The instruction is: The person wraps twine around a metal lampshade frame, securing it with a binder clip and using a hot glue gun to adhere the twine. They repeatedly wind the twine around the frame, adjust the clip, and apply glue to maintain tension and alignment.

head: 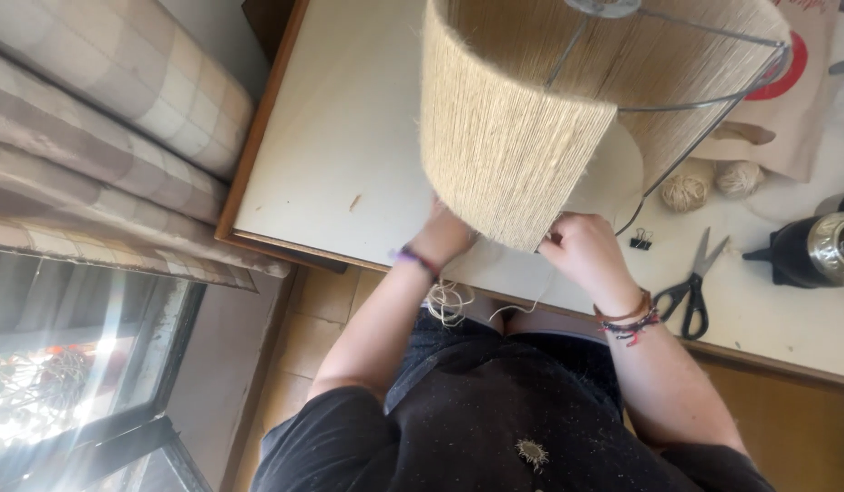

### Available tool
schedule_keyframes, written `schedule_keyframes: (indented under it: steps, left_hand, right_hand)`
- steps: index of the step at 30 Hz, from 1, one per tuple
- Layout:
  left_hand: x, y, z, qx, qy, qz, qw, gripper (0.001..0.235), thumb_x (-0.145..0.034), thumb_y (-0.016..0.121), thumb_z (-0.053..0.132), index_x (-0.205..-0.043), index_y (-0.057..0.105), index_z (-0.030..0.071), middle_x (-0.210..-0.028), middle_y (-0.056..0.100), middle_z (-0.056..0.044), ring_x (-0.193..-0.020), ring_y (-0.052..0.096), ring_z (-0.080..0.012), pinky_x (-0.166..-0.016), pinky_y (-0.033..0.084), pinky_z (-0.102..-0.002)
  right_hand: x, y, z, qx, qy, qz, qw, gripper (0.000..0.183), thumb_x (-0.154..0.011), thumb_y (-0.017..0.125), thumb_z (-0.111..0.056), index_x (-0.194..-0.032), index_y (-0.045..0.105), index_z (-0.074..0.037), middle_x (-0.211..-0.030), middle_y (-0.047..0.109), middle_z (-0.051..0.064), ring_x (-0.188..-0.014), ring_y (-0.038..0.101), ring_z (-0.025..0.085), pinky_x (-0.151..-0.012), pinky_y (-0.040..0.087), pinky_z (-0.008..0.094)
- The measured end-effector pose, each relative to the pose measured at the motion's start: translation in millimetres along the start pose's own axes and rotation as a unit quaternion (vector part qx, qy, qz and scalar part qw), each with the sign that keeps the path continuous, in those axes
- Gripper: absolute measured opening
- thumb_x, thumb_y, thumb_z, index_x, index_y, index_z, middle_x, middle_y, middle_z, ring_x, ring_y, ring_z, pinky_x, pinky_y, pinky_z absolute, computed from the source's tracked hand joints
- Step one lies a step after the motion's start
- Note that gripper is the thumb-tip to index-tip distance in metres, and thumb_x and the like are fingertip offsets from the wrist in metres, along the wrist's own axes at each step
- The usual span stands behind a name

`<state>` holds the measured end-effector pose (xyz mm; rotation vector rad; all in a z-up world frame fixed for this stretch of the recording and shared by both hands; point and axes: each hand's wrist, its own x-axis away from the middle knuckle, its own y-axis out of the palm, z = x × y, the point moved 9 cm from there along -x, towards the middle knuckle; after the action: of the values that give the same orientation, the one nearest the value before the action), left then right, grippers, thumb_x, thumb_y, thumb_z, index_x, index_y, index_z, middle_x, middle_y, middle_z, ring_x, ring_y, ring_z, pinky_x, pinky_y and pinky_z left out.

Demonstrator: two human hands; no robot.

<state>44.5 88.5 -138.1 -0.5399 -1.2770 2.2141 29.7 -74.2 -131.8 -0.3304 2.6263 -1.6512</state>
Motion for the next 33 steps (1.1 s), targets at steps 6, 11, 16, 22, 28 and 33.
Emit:
schedule_keyframes:
  steps: [6, 11, 16, 22, 28, 33]
  left_hand:
    - [42, -174, 100, -0.078, 0.000, 0.127, 0.989, 0.025, -0.100, 0.063, 0.030, -0.085, 0.075, 0.014, -0.058, 0.066, -0.006, -0.059, 0.072, -0.0319, -0.056, 0.056, -0.041]
    - [-18, -227, 139, -0.063, 0.173, 0.397, 0.899, 0.015, -0.103, 0.060, 0.025, -0.100, 0.069, 0.014, -0.092, 0.069, -0.004, -0.092, 0.066, -0.0269, -0.091, 0.047, -0.040]
    - [-25, -203, 130, 0.015, 0.157, 0.370, 0.915, 0.012, -0.102, 0.063, 0.024, -0.102, 0.072, 0.018, -0.098, 0.075, 0.004, -0.096, 0.067, -0.0184, -0.095, 0.034, -0.038]
    - [-36, -185, 118, 0.059, 0.071, 0.336, 0.937, 0.026, -0.103, 0.060, 0.032, -0.124, 0.051, 0.018, -0.105, 0.076, 0.007, -0.101, 0.071, -0.0211, -0.096, 0.032, -0.040]
    - [-27, -197, 132, 0.006, 0.087, 0.412, 0.907, 0.015, -0.104, 0.056, 0.031, -0.105, 0.056, 0.016, -0.086, 0.064, 0.003, -0.080, 0.061, -0.0198, -0.084, 0.031, -0.037]
    - [-20, -205, 136, 0.034, 0.123, 0.441, 0.888, 0.017, -0.102, 0.059, 0.031, -0.094, 0.067, 0.018, -0.084, 0.070, 0.001, -0.083, 0.061, -0.0209, -0.085, 0.031, -0.036]
  right_hand:
    - [1, -10, -10, -0.013, -0.011, 0.019, 1.000, 0.034, -0.091, 0.068, -0.027, -0.067, 0.068, -0.002, -0.059, 0.062, 0.012, -0.065, 0.068, 0.036, -0.065, 0.054, 0.045]
    - [7, -25, -38, -0.047, -0.087, 0.084, 0.992, 0.017, -0.081, 0.063, -0.012, -0.064, 0.062, -0.009, -0.067, 0.061, 0.003, -0.061, 0.059, 0.025, -0.060, 0.042, 0.038]
    - [-20, -47, -27, -0.338, 0.005, 0.107, 0.935, 0.024, -0.084, 0.059, -0.004, -0.063, 0.047, -0.008, -0.069, 0.051, 0.002, -0.064, 0.046, 0.014, -0.063, 0.035, 0.029]
    - [-86, -85, -12, -0.838, 0.042, 0.077, 0.539, 0.014, -0.092, 0.066, -0.023, -0.081, 0.063, -0.015, -0.072, 0.058, -0.003, -0.074, 0.061, 0.012, -0.075, 0.049, 0.024]
    - [-82, -158, -89, -0.744, -0.377, -0.065, 0.547, 0.019, -0.105, 0.060, -0.049, -0.102, 0.069, -0.033, -0.079, 0.057, -0.024, -0.081, 0.037, 0.003, -0.077, 0.033, 0.021]
    - [-70, -152, -73, -0.743, -0.373, -0.037, 0.555, 0.014, -0.105, 0.064, -0.048, -0.110, 0.072, -0.037, -0.087, 0.064, -0.025, -0.085, 0.036, 0.004, -0.084, 0.034, 0.023]
